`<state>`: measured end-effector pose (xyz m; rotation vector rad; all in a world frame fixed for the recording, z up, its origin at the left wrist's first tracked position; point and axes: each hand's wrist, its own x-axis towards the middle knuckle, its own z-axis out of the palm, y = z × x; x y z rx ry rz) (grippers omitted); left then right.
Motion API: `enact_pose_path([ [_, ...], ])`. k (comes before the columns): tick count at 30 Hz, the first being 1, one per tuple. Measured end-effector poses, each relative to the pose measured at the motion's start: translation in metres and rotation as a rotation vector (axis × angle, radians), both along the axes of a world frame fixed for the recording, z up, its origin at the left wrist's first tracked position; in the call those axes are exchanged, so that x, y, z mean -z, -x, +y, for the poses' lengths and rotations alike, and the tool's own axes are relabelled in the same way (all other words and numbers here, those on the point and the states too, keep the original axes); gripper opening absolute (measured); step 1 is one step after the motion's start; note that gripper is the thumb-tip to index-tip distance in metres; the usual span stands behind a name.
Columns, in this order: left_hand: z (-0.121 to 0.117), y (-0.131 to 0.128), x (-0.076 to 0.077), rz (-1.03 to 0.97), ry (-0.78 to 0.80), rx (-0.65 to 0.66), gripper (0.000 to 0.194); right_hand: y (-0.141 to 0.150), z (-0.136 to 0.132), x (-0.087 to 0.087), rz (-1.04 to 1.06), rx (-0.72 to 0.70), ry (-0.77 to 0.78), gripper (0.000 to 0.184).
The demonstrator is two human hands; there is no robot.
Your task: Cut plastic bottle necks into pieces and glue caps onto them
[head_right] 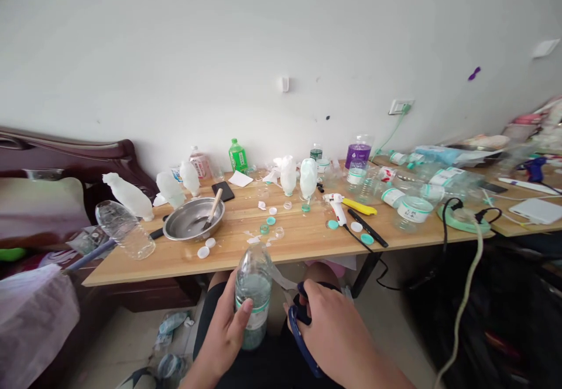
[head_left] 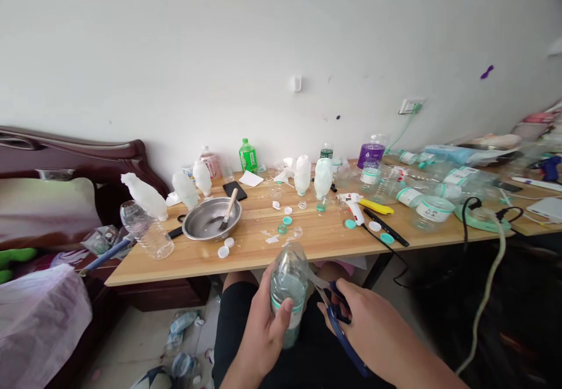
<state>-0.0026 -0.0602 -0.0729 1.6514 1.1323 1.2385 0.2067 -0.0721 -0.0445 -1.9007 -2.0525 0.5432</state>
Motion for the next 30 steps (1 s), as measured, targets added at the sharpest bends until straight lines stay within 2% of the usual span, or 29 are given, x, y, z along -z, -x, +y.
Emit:
enact_pose_path([
  [3,-0.002,-0.009,0.009,-0.106,-0.018,-0.130,0.064,0.004,0.000,0.005,-0.021,0.016,-0.007,0.010],
  [6,0.000,-0.010,0.007,-0.144,0.036,-0.196,0.082,0.003,0.002,0.005,-0.062,0.011,0.024,0.005],
  [10,0.002,-0.003,-0.006,0.054,0.061,-0.197,0.062,-0.002,0.004,-0.002,-0.075,-0.021,0.057,0.006],
  [12,0.002,0.000,-0.008,0.144,0.024,-0.213,0.057,-0.002,0.004,-0.004,-0.068,-0.031,0.054,0.006],
  [14,0.001,0.001,-0.002,0.228,-0.045,-0.269,0.056,0.001,0.003,-0.006,-0.068,-0.033,0.051,0.005],
  [17,0.003,0.002,0.016,0.355,-0.214,-0.382,0.059,0.006,0.003,-0.007,-0.087,-0.042,0.055,0.002],
  [20,0.005,0.003,0.027,0.501,-0.353,-0.454,0.068,0.009,0.003,-0.008,-0.141,-0.041,0.058,0.003],
  [23,0.005,0.002,0.022,0.603,-0.383,-0.475,0.079,0.009,0.004,-0.009,-0.183,-0.041,0.057,0.005],
  [28,0.003,-0.003,0.006,0.673,-0.320,-0.466,0.058,0.007,0.005,-0.009,-0.165,-0.041,0.060,0.007],
  [30,0.002,-0.004,0.002,0.675,-0.290,-0.467,0.056,0.008,0.006,-0.009,-0.141,-0.042,0.075,0.007],
])
